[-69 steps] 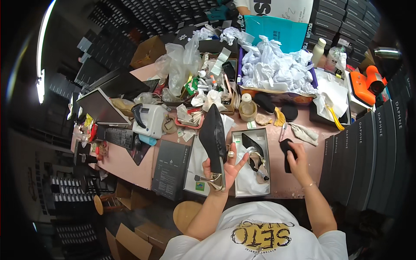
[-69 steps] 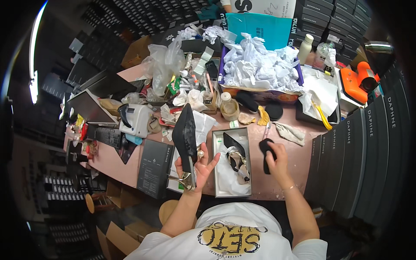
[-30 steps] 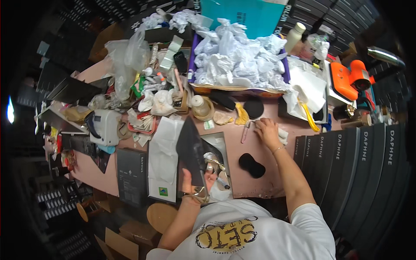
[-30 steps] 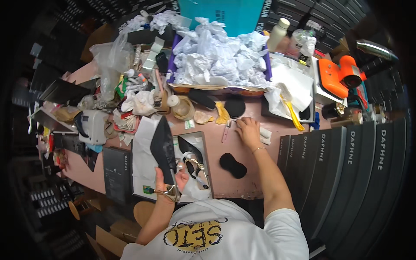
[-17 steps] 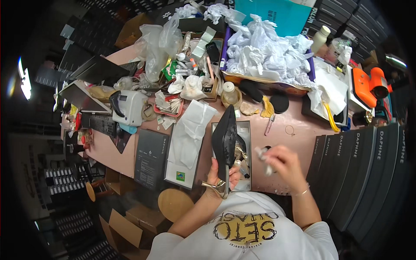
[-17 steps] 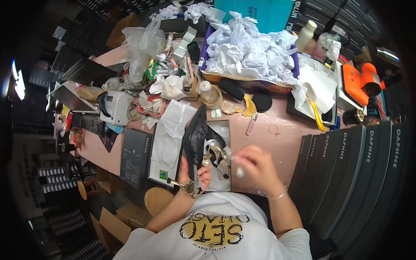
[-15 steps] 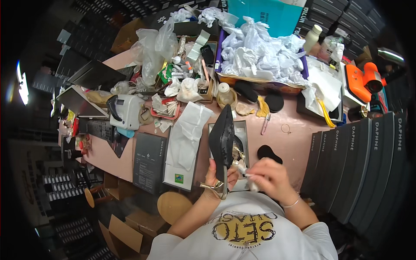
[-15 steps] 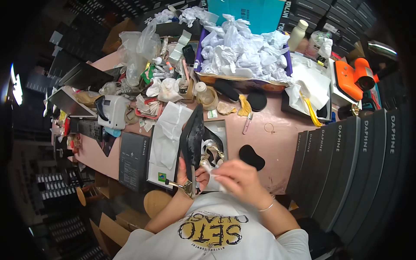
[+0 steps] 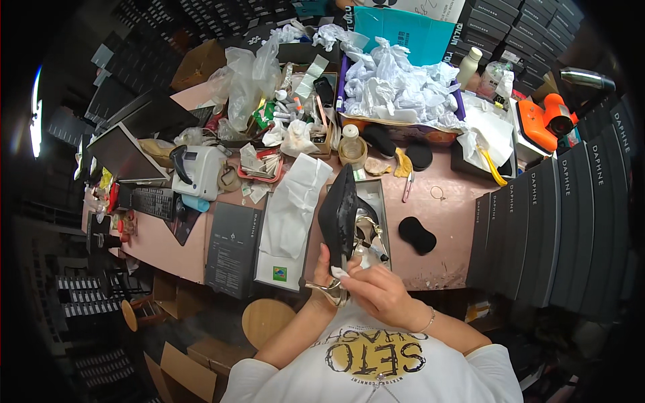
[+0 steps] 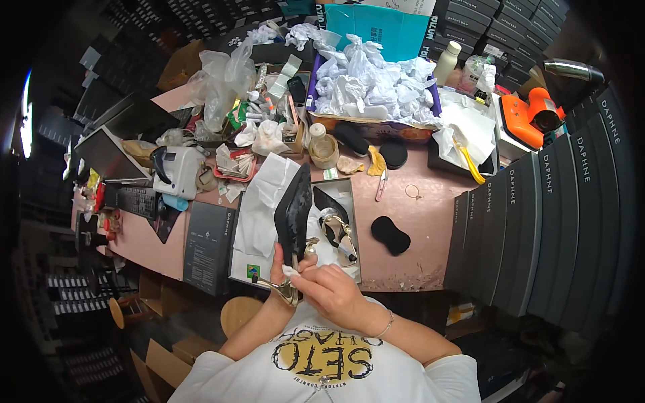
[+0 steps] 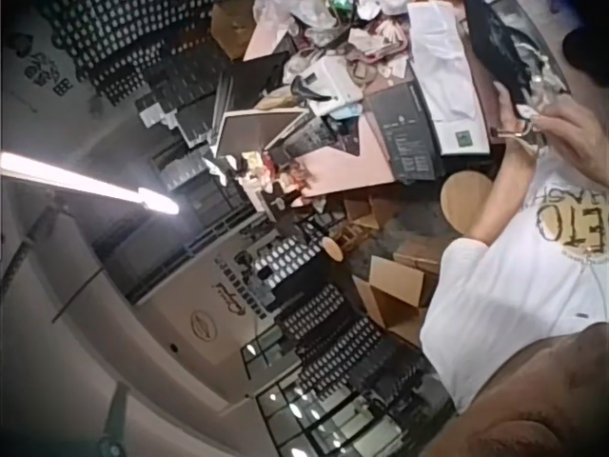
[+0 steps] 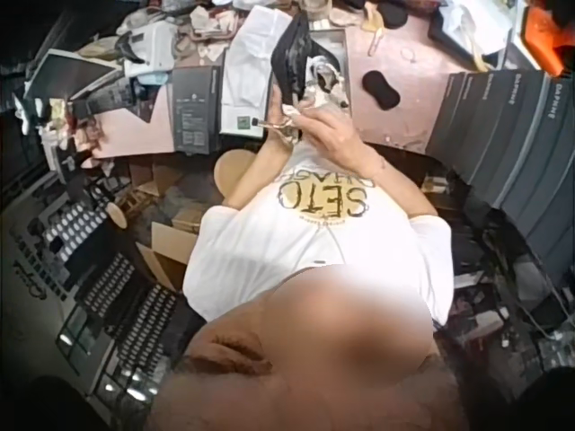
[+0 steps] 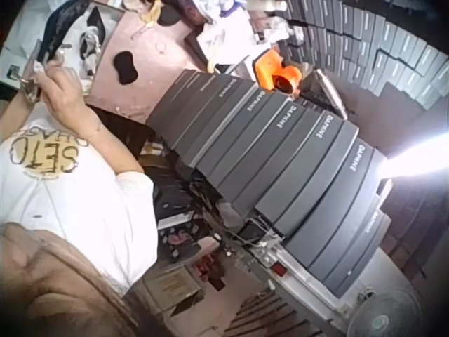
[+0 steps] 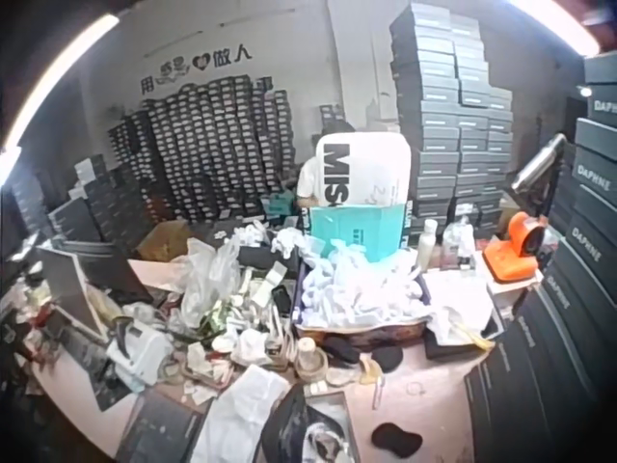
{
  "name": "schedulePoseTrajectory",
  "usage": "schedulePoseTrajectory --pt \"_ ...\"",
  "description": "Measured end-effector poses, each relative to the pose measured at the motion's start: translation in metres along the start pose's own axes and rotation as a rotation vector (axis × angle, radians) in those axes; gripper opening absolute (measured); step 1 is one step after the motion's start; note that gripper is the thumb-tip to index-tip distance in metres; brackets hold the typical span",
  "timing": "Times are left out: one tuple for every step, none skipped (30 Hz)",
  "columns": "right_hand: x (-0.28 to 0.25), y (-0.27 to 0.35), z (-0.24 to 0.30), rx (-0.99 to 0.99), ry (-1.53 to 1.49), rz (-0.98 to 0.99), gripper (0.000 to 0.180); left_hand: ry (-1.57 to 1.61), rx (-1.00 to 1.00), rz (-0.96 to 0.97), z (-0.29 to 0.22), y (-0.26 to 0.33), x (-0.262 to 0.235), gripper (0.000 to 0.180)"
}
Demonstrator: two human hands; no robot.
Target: The recorder is packing high-heeled shoes into boxes with protective tissue paper and foam.
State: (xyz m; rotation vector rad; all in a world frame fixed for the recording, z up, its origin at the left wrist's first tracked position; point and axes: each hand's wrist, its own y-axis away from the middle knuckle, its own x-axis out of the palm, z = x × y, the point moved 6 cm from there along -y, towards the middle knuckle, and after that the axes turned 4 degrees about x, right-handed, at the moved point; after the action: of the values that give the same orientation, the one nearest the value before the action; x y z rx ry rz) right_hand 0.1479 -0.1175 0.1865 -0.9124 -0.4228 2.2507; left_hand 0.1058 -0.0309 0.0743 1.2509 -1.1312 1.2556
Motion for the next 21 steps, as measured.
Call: schedulePoseTrajectory --pt "0.0 -0.002 -0.001 -0.027 0.028 -0.006 0.047 -0.055 0.066 -0.27 0.003 0.001 0.006 0.062" --pt "-0.002 -0.01 -0.006 -0.021 0.05 -0.014 0.046 -0.11 0.136 -0.539 0.006 0.001 0.02 0.062" --pt "0.0 -0.011 -0.005 -0.009 0.038 -0.013 0.046 -0.171 0.202 -0.806 0.004 0.007 0.025 0.062" --pt "0.002 -0.011 -0.004 0.003 0.026 -0.012 0.045 -0.17 0.197 -0.781 0.001 0.006 0.025 0.061" --pt "0.004 -0.011 -0.004 0.014 0.014 -0.011 0.045 -0.091 0.13 -0.522 0.0 0.003 0.021 0.061" --pt "0.006 -0.004 -0.001 0.001 -0.036 -0.011 0.046 -0.02 0.067 -0.258 -0.006 0.006 0.008 0.061" --pt "0.007 -0.003 0.003 -0.012 -0.048 0.012 0.046 0.058 0.0 -0.001 -0.009 0.01 0.0 0.061" --pt "0.008 -0.001 0.006 -0.02 -0.06 0.042 0.046 0.088 -0.005 -0.013 -0.007 0.008 -0.003 0.06" --pt "0.008 0.0 0.009 -0.026 -0.066 0.069 0.046 0.119 -0.014 -0.023 -0.004 0.006 -0.005 0.059" --pt "0.004 -0.006 0.003 -0.057 0.05 0.022 0.046 -0.045 0.089 -0.271 -0.003 0.008 0.001 0.059" --pt "0.003 -0.01 -0.001 -0.041 0.048 0.008 0.045 -0.213 0.19 -0.516 -0.006 0.014 0.003 0.059" --pt "0.003 -0.017 -0.002 -0.036 0.044 -0.009 0.045 -0.171 0.178 -0.495 -0.008 0.011 0.011 0.058" --pt "0.002 -0.021 -0.003 -0.031 0.039 -0.026 0.045 -0.21 0.205 -0.411 -0.012 0.01 0.01 0.057" --pt "0.003 -0.016 -0.003 -0.002 -0.016 -0.007 0.044 -0.25 0.231 -0.327 -0.018 0.012 -0.001 0.057" --pt "0.005 -0.013 0.0 -0.019 -0.044 0.009 0.044 -0.292 0.26 -0.239 -0.027 0.012 -0.013 0.057" --pt "0.007 -0.006 0.003 -0.023 -0.074 0.03 0.045 -0.172 0.19 -0.194 -0.024 0.012 -0.018 0.056" --pt "0.008 -0.004 0.005 -0.028 -0.104 0.052 0.045 -0.058 0.116 -0.156 -0.024 0.011 -0.021 0.055" --pt "0.004 -0.01 0.002 -0.046 -0.062 0.034 0.045 -0.144 0.17 -0.338 -0.022 0.011 -0.016 0.054" --pt "0.002 -0.015 -0.004 -0.032 -0.037 0.009 0.044 -0.23 0.222 -0.522 -0.019 0.011 -0.004 0.054" --pt "0.0 -0.021 -0.009 -0.023 -0.009 -0.017 0.043 -0.157 0.226 -0.706 -0.01 0.005 0.015 0.052" --pt "-0.002 -0.027 -0.011 -0.022 0.014 -0.048 0.042 -0.205 0.256 -0.605 -0.014 0.003 0.014 0.052"
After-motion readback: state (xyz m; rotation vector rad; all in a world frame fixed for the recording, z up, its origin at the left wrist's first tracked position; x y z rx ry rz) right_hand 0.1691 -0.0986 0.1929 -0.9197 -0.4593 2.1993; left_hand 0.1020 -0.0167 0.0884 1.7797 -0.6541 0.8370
